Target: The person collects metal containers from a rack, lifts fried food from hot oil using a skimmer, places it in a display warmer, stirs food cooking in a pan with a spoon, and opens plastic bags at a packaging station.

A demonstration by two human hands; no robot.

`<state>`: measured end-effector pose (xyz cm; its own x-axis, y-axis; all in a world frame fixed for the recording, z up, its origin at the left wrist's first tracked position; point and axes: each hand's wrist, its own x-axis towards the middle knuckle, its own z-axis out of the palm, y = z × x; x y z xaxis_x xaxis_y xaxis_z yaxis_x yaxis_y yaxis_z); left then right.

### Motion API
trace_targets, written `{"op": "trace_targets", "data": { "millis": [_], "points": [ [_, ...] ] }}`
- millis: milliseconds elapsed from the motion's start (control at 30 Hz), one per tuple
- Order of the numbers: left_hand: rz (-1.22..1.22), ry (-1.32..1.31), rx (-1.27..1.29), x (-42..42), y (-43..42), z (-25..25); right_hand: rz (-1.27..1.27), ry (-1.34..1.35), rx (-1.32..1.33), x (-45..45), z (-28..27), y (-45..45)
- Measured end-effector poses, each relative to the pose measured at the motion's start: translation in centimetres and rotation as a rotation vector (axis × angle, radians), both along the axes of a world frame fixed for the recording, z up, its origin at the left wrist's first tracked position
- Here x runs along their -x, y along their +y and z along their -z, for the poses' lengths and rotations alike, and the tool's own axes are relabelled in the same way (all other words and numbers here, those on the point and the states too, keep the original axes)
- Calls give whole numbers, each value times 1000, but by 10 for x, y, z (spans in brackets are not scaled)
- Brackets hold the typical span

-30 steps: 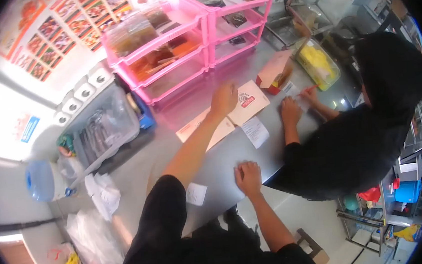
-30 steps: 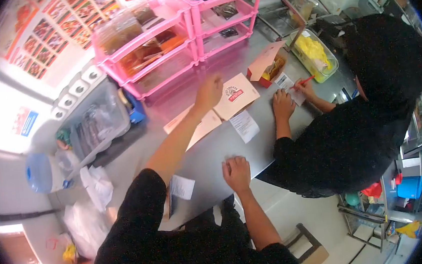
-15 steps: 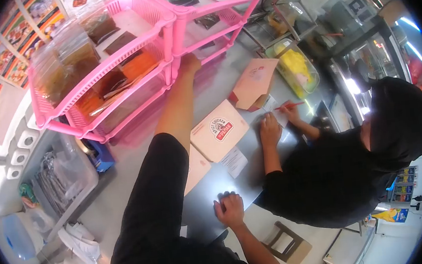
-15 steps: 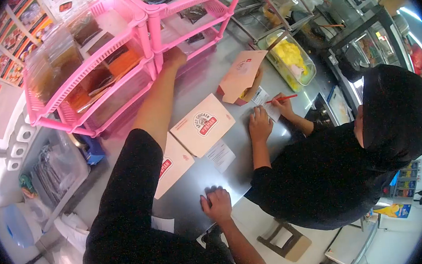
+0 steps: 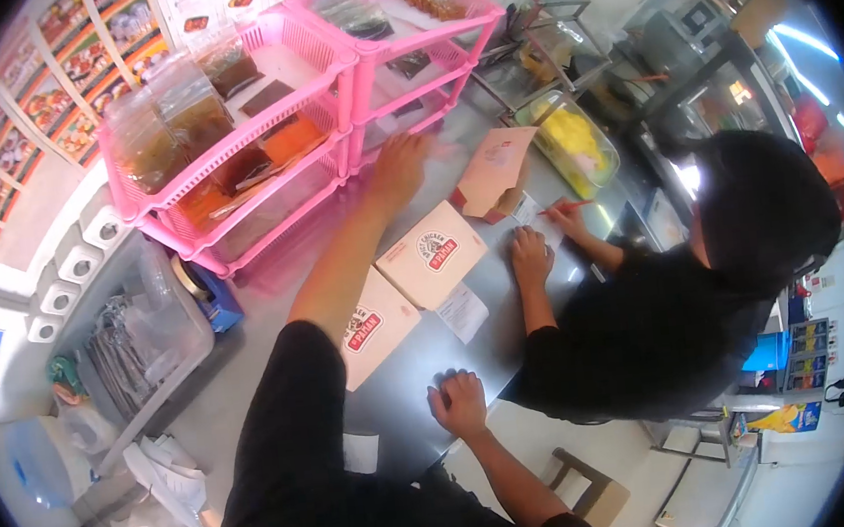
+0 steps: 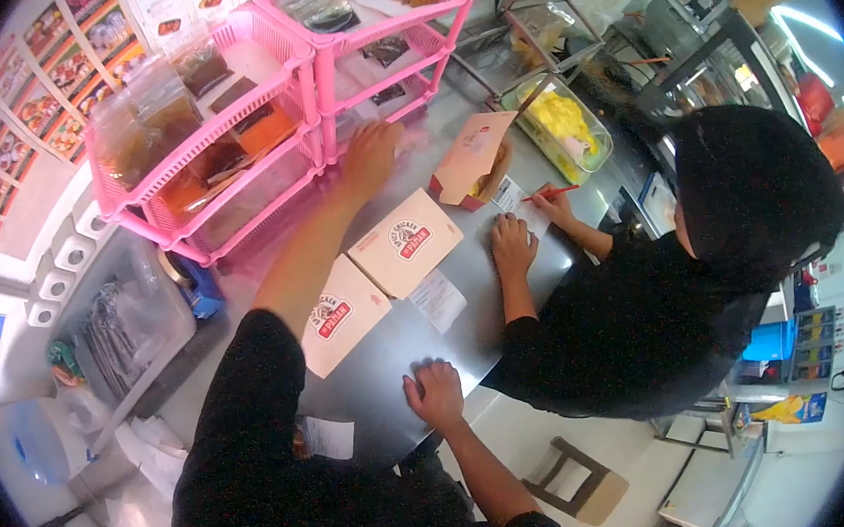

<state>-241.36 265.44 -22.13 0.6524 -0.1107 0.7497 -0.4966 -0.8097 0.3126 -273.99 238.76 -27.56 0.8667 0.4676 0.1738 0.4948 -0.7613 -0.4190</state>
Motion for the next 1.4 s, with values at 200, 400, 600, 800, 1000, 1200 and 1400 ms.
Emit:
{"op": "trace_targets", "data": {
  "millis": [200,400,600,800,1000,1200,1400],
  "points": [
    [88,365,1036,173,-29,-131,17,181,-170,0,0,-8],
    [324,613,996,299,-38,-186,-11,428,-815,-20,-131,-1],
    [472,384,777,308,-64,-213,-149,41,-956,-34,-266,-5],
    [262,328,401,335,-71,-246,-210,-37,-1091,-13,-295,-14],
    [273,366,189,392,-80,-253,-404,-99,-656,-1,-303,-30],
    [252,575,117,428,-85,-230,-397,346,-631,27,-297,-32],
    [261,738,216,431,-102,-214,-390,183,-323,40,-291,-32]
  ]
}}
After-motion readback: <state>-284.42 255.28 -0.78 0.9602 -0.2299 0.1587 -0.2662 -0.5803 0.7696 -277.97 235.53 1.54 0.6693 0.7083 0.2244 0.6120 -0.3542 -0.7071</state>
